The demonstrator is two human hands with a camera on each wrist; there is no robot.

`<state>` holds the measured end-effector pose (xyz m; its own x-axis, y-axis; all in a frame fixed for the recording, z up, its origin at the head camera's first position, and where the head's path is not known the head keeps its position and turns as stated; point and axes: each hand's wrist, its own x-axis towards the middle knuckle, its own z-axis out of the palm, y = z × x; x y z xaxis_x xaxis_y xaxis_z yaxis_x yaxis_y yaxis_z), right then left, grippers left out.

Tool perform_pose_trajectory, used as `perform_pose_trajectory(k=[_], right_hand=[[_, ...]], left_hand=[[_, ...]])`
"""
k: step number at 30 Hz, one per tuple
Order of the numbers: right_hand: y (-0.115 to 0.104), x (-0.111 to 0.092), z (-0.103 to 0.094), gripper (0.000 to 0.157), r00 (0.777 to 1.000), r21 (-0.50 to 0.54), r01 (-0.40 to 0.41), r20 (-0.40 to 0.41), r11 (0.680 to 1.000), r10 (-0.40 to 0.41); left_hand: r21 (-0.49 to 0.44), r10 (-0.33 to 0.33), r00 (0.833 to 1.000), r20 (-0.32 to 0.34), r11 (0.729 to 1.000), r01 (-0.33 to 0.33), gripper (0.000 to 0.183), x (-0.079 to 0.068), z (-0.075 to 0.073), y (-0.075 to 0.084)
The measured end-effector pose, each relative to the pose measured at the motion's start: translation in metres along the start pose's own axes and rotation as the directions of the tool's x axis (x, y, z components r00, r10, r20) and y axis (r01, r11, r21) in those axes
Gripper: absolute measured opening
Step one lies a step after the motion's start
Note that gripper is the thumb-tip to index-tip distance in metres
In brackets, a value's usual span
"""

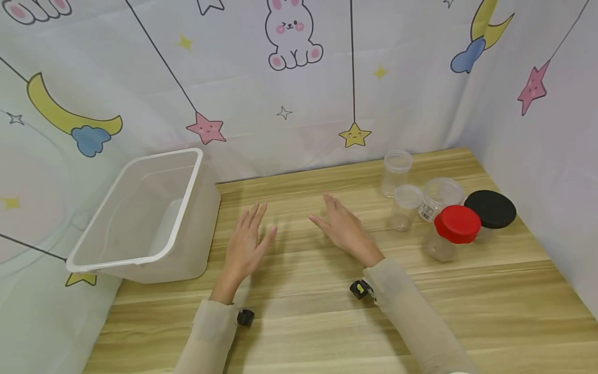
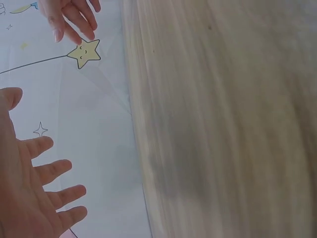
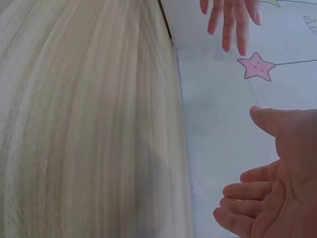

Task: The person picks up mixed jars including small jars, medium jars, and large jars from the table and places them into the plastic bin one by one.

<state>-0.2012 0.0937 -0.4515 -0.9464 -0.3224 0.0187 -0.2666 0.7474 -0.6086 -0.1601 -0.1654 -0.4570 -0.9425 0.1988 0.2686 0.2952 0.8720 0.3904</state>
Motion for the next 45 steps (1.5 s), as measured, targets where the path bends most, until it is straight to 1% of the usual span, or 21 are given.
perform_pose_trajectory(k=[5, 11, 14, 17, 20, 22, 28, 34, 40, 45], right_hand=[[-0.003, 0.000, 0.002, 0.078, 0.999, 0.074, 0.034, -0.016, 0.997, -0.033], [-0.012, 0.001, 0.002, 0.062, 0.996, 0.151, 0.089, -0.044, 0.985, -0.084], [-0.016, 0.003, 0.003, 0.055, 0.993, 0.207, 0.115, -0.056, 0.972, -0.106], [-0.021, 0.005, 0.004, 0.049, 0.990, 0.277, 0.135, -0.070, 0.951, -0.120], [-0.026, 0.007, 0.004, 0.046, 0.988, 0.330, 0.148, -0.087, 0.932, -0.126], [-0.031, 0.009, 0.004, 0.043, 0.987, 0.349, 0.155, -0.097, 0.924, -0.129], [-0.043, 0.012, 0.005, 0.037, 0.986, 0.376, 0.164, -0.090, 0.912, -0.140], [-0.053, 0.013, 0.007, 0.035, 0.986, 0.400, 0.168, -0.084, 0.901, -0.146], [-0.059, 0.016, 0.011, 0.034, 0.986, 0.422, 0.165, -0.071, 0.892, -0.148], [-0.066, 0.017, 0.012, 0.034, 0.988, 0.457, 0.153, -0.044, 0.876, -0.150]], left_hand=[[-0.077, -0.018, 0.999, -0.034, 0.997, 0.016, 0.068, -0.005, -0.003, -0.002], [-0.169, -0.057, 0.995, -0.077, 0.985, 0.044, 0.065, -0.009, -0.007, -0.006], [-0.256, -0.083, 0.992, -0.098, 0.965, 0.056, 0.061, -0.012, -0.009, -0.008], [-0.362, -0.098, 0.989, -0.115, 0.931, 0.050, 0.056, -0.015, -0.011, -0.011], [-0.428, -0.099, 0.987, -0.130, 0.903, 0.034, 0.053, -0.017, -0.012, -0.014], [-0.448, -0.103, 0.985, -0.142, 0.894, 0.029, 0.051, -0.019, -0.013, -0.016], [-0.470, -0.142, 0.978, -0.154, 0.881, 0.054, 0.049, -0.024, -0.017, -0.018], [-0.530, -0.169, 0.974, -0.153, 0.846, 0.063, 0.047, -0.027, -0.021, -0.018], [-0.553, -0.201, 0.969, -0.147, 0.828, 0.088, 0.044, -0.033, -0.025, -0.021], [-0.599, -0.243, 0.963, -0.116, 0.790, 0.128, 0.039, -0.038, -0.031, -0.022]])
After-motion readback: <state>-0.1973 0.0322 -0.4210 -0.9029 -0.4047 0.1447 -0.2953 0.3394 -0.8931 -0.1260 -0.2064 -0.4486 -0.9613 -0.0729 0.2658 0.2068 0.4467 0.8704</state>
